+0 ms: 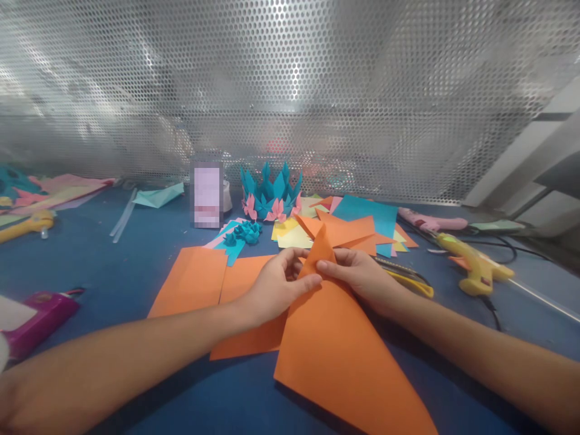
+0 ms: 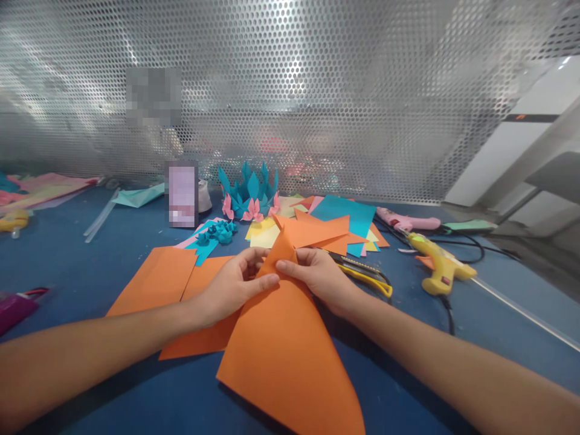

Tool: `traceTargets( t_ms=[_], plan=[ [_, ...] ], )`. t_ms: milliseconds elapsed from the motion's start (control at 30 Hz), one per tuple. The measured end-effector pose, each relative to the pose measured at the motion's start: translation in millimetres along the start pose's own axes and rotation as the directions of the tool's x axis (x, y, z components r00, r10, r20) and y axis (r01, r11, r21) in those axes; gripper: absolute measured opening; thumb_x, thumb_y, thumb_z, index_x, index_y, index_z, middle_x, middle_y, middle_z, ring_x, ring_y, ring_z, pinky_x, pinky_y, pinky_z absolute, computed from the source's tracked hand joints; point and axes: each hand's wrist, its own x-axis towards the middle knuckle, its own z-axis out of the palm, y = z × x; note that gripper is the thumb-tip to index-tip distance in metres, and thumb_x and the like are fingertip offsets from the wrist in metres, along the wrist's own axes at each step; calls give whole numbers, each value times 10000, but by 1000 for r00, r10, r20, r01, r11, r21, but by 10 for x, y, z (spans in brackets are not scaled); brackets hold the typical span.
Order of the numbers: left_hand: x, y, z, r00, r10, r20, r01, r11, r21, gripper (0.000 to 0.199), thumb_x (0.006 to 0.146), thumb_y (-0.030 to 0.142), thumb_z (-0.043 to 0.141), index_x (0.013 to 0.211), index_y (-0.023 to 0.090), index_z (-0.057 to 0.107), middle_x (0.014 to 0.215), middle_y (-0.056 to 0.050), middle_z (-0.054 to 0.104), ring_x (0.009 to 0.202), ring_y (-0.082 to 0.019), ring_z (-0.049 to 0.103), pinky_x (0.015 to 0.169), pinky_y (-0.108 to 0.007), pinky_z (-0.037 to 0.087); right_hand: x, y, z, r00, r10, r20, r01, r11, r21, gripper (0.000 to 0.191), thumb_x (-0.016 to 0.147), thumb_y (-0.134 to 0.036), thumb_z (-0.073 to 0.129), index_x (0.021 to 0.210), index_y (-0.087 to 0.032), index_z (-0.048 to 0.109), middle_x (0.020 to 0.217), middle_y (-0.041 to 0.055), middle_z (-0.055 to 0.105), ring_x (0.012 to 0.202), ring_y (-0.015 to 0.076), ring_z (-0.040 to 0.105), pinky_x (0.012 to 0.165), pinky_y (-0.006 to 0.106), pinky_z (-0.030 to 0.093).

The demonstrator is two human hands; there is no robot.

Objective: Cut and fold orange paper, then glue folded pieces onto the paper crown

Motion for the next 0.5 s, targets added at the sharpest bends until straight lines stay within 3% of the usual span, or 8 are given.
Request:
traceTargets(
  t_ms=[500],
  plan=[
    [-12,-20,16,998,29,54,-26,998,-62,384,779,321,629,1124,160,579,975,-78,652,866,-196,627,773,-338,500,-7,9,22,999,-41,-26,41,999,-12,291,661,-401,754,854,-193,692,775,28,722,668,179,670,640,297,516]
  ],
)
